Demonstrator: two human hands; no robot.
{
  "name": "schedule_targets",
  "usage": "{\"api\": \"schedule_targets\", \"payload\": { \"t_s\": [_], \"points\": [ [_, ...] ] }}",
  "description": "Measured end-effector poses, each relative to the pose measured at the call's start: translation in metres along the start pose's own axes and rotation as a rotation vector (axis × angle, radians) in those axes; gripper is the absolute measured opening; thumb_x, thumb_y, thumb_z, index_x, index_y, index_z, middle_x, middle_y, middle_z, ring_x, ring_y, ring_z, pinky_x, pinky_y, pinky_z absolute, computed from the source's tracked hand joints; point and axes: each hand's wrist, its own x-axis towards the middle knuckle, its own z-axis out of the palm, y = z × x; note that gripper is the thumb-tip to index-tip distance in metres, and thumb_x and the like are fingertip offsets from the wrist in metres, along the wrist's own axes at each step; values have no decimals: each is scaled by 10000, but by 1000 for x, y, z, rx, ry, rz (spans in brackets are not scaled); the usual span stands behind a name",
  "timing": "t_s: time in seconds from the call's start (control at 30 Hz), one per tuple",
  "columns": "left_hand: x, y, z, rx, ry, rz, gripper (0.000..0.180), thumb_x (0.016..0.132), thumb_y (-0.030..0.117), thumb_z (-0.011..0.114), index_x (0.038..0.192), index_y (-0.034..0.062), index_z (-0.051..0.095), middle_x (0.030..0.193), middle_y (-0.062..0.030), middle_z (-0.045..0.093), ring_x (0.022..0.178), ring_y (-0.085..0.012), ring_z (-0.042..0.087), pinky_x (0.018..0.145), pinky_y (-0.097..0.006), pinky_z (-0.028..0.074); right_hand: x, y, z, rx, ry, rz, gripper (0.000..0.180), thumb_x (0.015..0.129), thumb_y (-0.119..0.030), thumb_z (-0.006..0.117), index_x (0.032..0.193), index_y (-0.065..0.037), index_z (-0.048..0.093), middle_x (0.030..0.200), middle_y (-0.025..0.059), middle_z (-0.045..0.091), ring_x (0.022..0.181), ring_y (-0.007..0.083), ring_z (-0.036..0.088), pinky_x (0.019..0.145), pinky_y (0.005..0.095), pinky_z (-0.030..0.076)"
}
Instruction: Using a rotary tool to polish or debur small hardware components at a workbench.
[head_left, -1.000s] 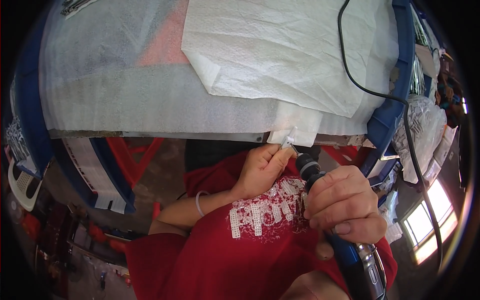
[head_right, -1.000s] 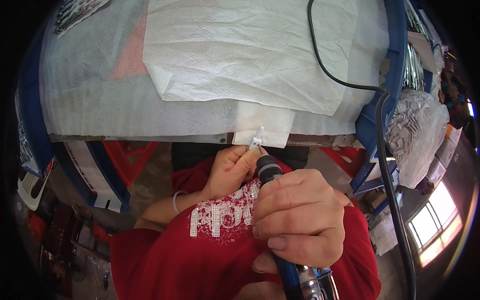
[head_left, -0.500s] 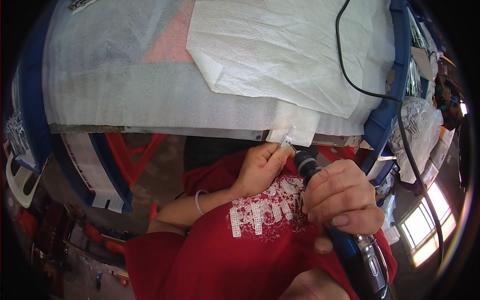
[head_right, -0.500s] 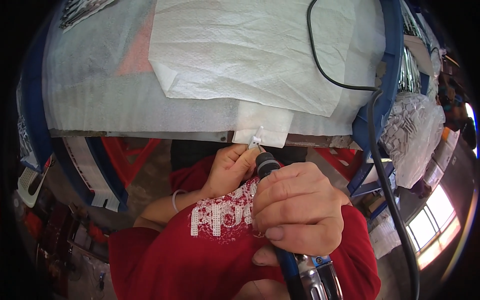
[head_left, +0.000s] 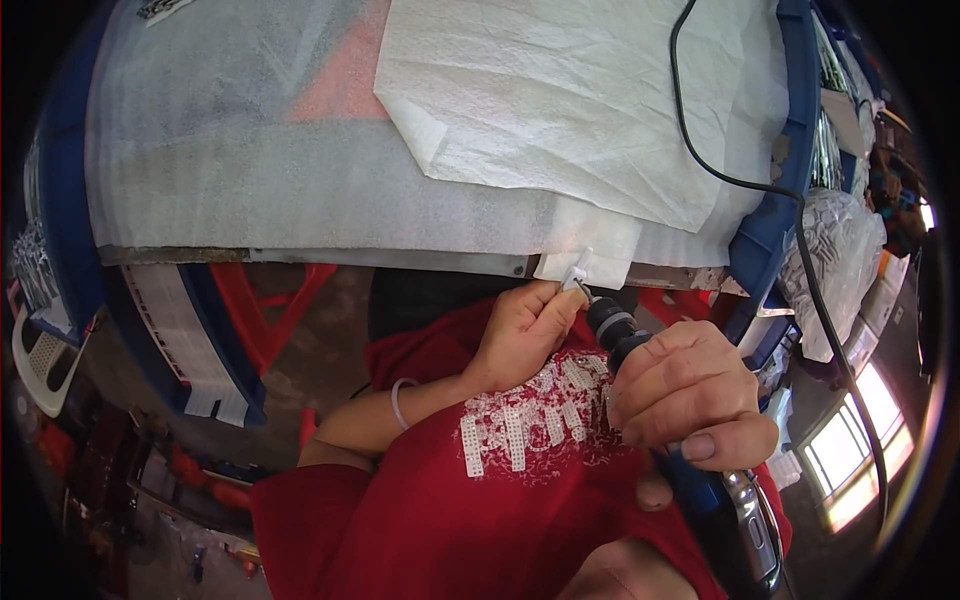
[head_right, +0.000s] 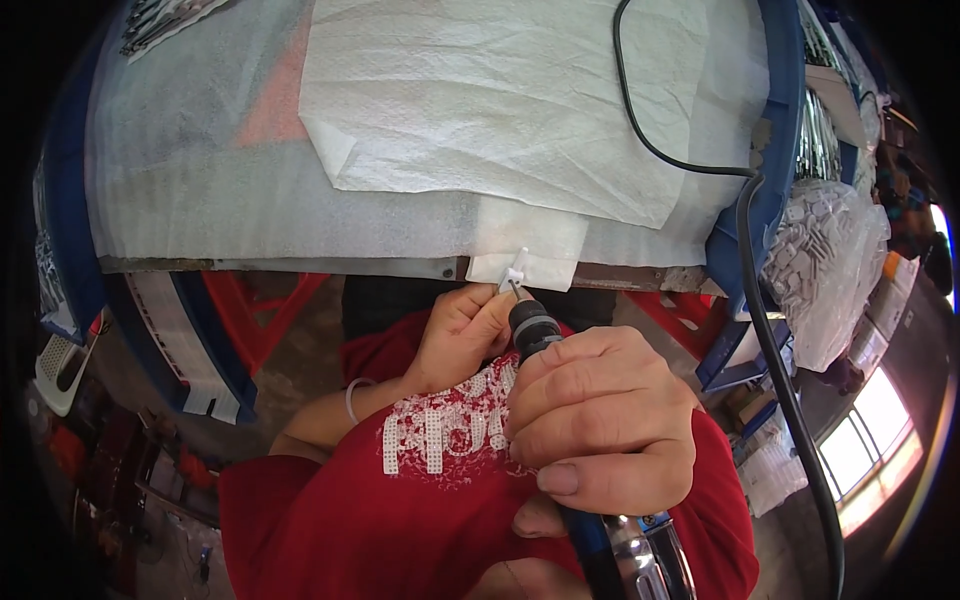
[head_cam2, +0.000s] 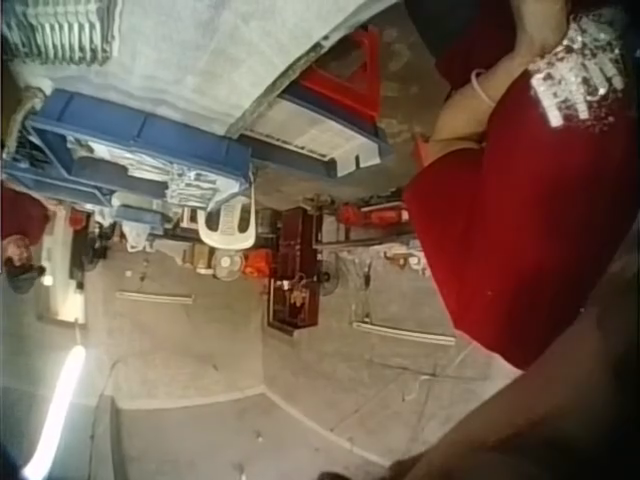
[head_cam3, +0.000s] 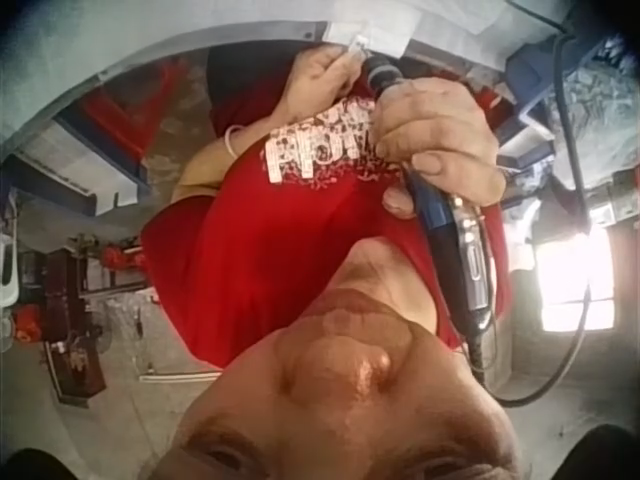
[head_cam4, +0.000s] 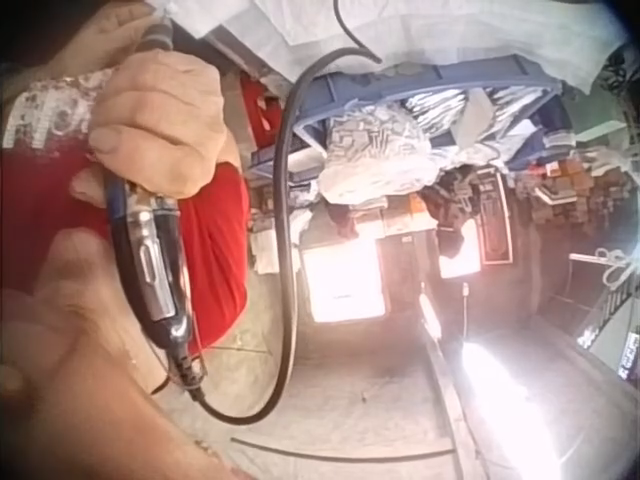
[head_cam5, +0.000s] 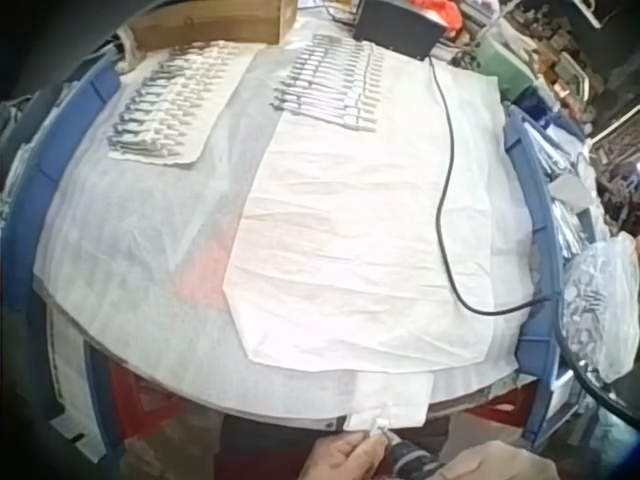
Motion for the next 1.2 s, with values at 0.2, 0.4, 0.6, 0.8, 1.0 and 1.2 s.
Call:
{"api": "schedule_targets", "payload": {
  "t_s": [0.2, 0.4, 0.6, 0.8, 1.0, 1.2],
  "points": [
    [1, 0, 1, 3, 22, -14, 247, 959, 147, 511, 754, 21, 565, 585, 82, 431, 526, -2, 350, 456, -192, 290, 2, 3, 2, -3, -13, -1, 336, 704, -66, 767, 883, -2, 490, 620, 136, 593, 493, 225, 588, 445, 302, 488],
    [1, -5, -1, 1, 13, -2, 273, 961, 152, 508, 719, 29, 535, 576, 81, 422, 528, -5, 342, 455, -194, 287, 6, 7, 6, -17, 1, -15, 315, 693, -39, 753, 857, 13, 489, 603, 133, 577, 492, 222, 586, 440, 297, 477],
    [0, -2, -2, -27, -3, -12, 289, 963, 159, 506, 700, 38, 522, 573, 76, 427, 511, -8, 345, 443, -197, 282, 3, 4, 5, -39, -30, -25, 339, 708, -76, 765, 885, 5, 487, 628, 130, 587, 502, 225, 591, 453, 307, 491],
    [0, 1, 2, -36, 2, -40, 224, 960, 158, 509, 824, 11, 609, 569, 76, 434, 492, -1, 353, 438, -184, 276, -2, -8, -1, -60, -10, -21, 383, 716, -112, 778, 934, -4, 482, 654, 127, 599, 515, 227, 601, 469, 316, 504],
    [0, 0, 0, -13, 11, -47, 200, 959, 150, 511, 883, 4, 625, 569, 76, 436, 489, 4, 351, 439, -178, 273, -4, -3, -3, -56, -6, -10, 377, 710, -96, 777, 929, -4, 484, 644, 129, 596, 508, 227, 595, 460, 312, 500],
    [0, 1, 0, -29, 10, -42, 205, 958, 152, 516, 873, 2, 628, 573, 77, 444, 491, 4, 360, 437, -176, 271, -1, 0, -1, -35, 15, -19, 359, 698, -74, 772, 904, 7, 490, 621, 128, 586, 499, 225, 588, 448, 310, 489]
  ]
}}
